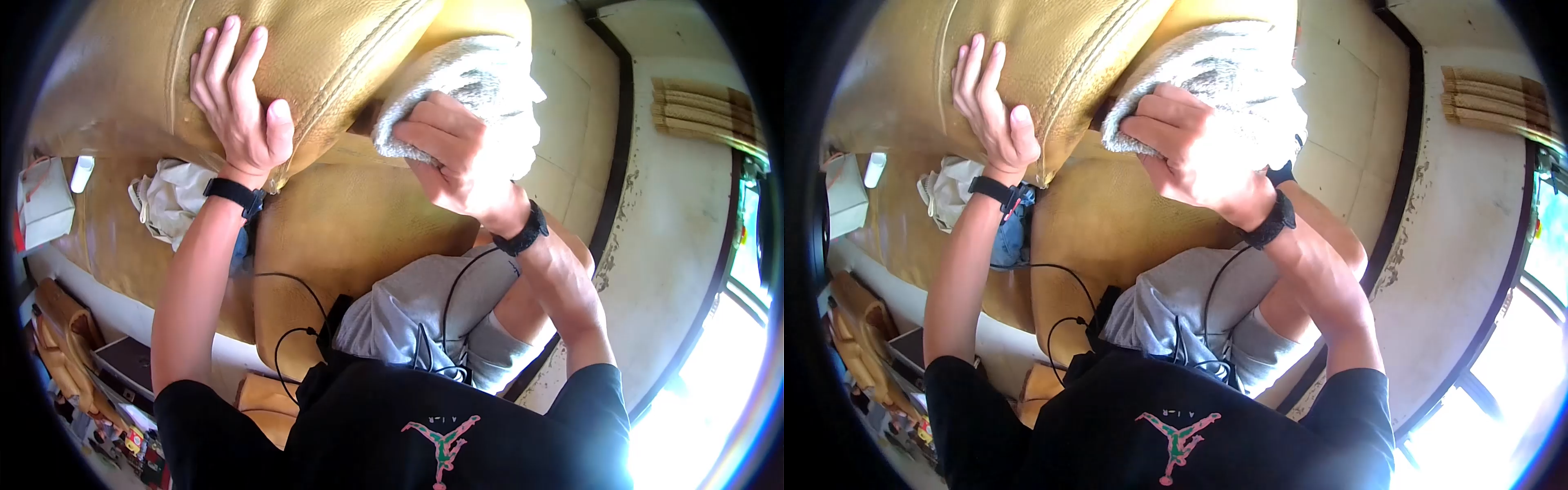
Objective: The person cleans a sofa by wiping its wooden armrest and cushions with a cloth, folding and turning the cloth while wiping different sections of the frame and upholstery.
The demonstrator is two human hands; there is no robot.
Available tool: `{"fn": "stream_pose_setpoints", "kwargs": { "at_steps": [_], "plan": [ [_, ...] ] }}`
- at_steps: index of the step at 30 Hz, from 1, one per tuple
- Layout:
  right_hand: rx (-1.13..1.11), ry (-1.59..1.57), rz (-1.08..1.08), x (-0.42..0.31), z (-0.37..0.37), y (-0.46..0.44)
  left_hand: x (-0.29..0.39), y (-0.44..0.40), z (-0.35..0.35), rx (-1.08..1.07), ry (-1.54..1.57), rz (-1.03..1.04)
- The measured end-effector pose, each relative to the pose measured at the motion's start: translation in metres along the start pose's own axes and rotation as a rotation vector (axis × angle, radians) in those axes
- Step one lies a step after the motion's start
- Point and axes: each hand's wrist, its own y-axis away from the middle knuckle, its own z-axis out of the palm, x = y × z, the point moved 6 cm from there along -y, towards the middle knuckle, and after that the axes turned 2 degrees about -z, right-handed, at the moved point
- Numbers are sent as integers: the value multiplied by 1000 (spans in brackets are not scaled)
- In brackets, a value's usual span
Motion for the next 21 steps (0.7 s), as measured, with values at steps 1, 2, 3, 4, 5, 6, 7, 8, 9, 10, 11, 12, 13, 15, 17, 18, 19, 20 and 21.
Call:
{"fn": "stream_pose_setpoints", "kwargs": {
  "at_steps": [1, 2, 3, 4, 5, 6, 7, 8, 9, 10, 11, 12, 13, 15, 17, 18, 19, 20, 21],
  "plan": [
    [7, 32, 0, 0, -2, -2, 0, -1, -1, 2, -1, 11],
    [14, 43, -2, -2, -2, -4, 1, -1, -1, 4, -4, 7],
    [62, 97, 57, 0, -3, -6, 2, -3, 0, 3, 3, 5],
    [107, 141, 115, 3, -3, -7, 3, -2, -1, -2, 3, -3],
    [111, 131, 82, 4, -2, -5, 1, -2, -2, -9, -5, -7],
    [104, 119, 91, 5, -2, -2, 2, -3, -1, -30, -21, 4],
    [47, 66, 38, 4, -1, 0, 3, -2, -2, -50, -40, 15],
    [-2, 20, -23, 1, 0, 0, 2, 0, -4, -55, -45, 14],
    [-6, 28, -23, 1, 0, 0, 2, -1, -4, -46, -39, 19],
    [0, 36, -19, 0, 1, 0, 3, -3, -2, -34, -27, 26],
    [50, 65, 3, 2, 2, -1, 3, -3, -2, -39, -35, 30],
    [99, 92, 21, 5, 1, -2, 2, -6, 1, -32, -34, 38],
    [100, 92, 17, 6, 0, -4, 1, -5, 1, -2, -15, 34],
    [52, 72, 14, 2, 1, -2, 0, 0, -1, 8, -11, 26],
    [26, 56, -19, 1, 3, 2, 0, 2, -2, 2, -18, 19],
    [6, 59, -56, 1, 3, 2, 0, -1, -1, 11, -15, 23],
    [12, 65, -55, 2, 4, -1, 0, -2, 0, 20, -13, 27],
    [19, 71, -64, 3, 6, -5, -1, -4, 0, 28, -15, 37],
    [63, 122, -11, 4, 5, -9, -1, -5, -1, 30, -15, 40]
  ]
}}
